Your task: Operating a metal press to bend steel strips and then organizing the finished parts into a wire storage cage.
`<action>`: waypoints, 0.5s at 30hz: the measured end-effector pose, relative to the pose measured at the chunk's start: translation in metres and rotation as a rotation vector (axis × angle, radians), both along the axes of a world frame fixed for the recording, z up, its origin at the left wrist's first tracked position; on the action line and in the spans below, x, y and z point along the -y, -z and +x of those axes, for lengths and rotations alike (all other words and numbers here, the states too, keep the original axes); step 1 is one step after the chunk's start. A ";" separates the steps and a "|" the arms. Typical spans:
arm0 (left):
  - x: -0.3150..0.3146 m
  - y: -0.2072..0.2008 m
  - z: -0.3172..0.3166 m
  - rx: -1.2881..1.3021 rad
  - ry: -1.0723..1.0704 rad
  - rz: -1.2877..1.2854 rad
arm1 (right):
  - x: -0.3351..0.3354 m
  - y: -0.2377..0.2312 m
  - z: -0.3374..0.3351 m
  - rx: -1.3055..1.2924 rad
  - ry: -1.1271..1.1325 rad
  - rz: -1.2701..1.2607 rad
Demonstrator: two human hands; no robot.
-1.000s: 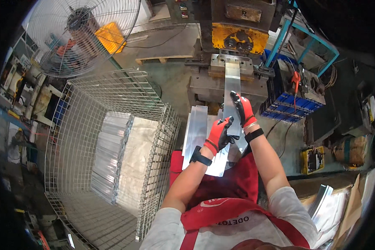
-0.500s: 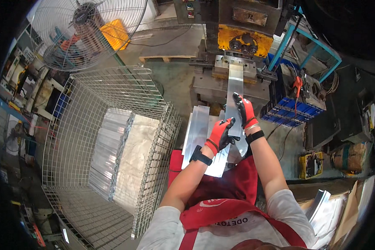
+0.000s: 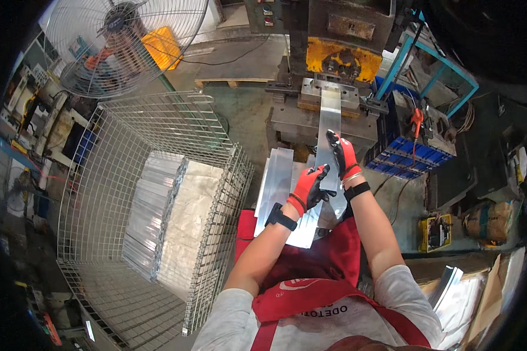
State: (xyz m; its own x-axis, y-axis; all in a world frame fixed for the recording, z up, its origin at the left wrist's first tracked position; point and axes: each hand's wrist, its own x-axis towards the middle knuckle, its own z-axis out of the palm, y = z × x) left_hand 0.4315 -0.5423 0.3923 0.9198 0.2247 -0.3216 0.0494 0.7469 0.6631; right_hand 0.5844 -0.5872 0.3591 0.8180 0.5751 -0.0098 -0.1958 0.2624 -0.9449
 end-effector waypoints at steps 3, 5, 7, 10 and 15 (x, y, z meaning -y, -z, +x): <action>-0.003 0.009 -0.001 0.094 0.047 -0.081 | 0.000 -0.005 -0.006 -0.004 0.009 -0.010; -0.004 0.009 -0.007 0.094 0.072 -0.106 | 0.001 -0.014 -0.010 0.090 0.024 -0.030; -0.006 0.016 -0.012 0.149 0.076 0.021 | 0.007 -0.021 -0.016 0.070 -0.038 -0.103; -0.006 0.009 -0.034 0.192 -0.009 0.656 | 0.022 -0.014 -0.013 0.313 0.027 -0.450; -0.031 0.003 -0.076 -0.191 0.170 1.252 | 0.057 -0.084 -0.054 1.442 0.276 -0.761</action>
State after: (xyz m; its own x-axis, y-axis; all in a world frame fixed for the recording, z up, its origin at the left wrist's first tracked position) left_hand 0.3551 -0.5112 0.3896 0.9295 0.3533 -0.1062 0.2542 -0.4046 0.8785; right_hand 0.5303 -0.6441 0.4427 0.4732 0.6390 0.6065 0.8714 -0.4407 -0.2155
